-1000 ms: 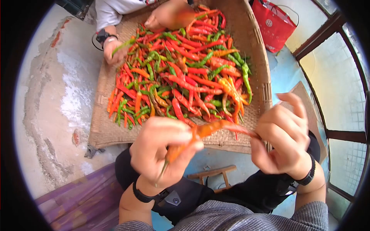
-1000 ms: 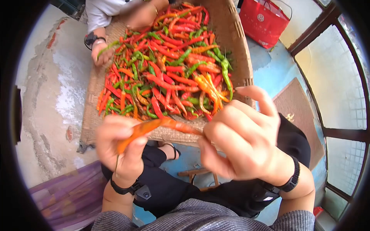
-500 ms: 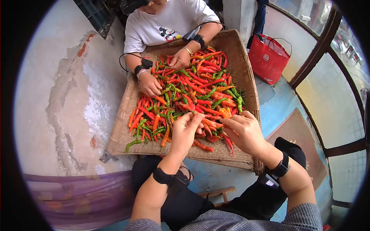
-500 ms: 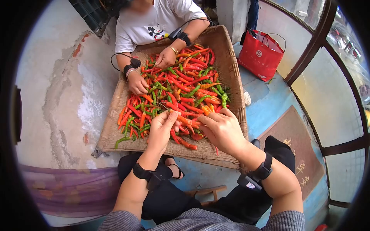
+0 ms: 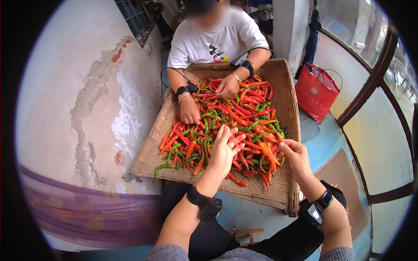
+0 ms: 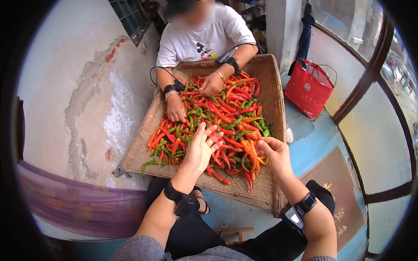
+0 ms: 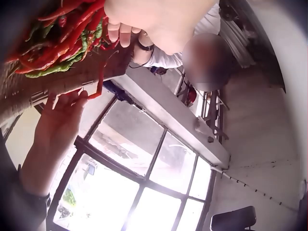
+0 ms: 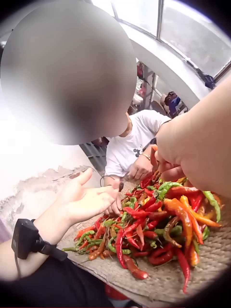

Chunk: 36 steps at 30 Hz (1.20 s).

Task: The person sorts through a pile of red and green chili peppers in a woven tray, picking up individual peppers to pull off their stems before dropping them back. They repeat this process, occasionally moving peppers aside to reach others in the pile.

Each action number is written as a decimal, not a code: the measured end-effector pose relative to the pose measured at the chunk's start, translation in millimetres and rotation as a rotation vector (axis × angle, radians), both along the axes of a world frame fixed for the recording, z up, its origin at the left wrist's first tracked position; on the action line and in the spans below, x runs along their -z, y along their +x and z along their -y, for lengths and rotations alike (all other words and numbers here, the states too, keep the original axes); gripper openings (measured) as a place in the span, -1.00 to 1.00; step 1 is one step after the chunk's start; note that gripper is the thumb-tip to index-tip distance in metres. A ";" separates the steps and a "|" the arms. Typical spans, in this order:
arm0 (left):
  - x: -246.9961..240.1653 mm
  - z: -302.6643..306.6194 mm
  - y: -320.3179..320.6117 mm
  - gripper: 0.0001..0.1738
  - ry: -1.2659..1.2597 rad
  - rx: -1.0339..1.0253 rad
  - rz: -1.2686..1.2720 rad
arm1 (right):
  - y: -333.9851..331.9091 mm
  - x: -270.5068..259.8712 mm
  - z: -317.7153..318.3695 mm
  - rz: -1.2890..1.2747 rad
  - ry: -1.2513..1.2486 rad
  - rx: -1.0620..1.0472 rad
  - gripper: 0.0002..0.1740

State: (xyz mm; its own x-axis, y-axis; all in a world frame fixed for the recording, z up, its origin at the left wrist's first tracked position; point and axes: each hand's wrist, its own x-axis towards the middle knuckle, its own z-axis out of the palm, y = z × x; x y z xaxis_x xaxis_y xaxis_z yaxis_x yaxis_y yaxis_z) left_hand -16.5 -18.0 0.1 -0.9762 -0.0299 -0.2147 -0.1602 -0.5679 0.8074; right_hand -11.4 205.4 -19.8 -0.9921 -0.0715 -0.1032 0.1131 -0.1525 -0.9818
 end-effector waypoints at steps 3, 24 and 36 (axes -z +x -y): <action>-14.5 16.3 -9.3 -0.19 -0.055 -0.168 -0.134 | -11.6 6.8 -12.3 0.026 -0.070 0.079 -0.78; 38.9 251.7 36.9 -0.47 -2.105 0.368 0.704 | 0.7 3.4 3.6 0.258 -0.026 -0.216 -0.83; 9.7 235.3 48.3 -0.65 -2.086 0.216 0.658 | -50.7 5.9 6.4 0.021 -0.265 0.128 -0.82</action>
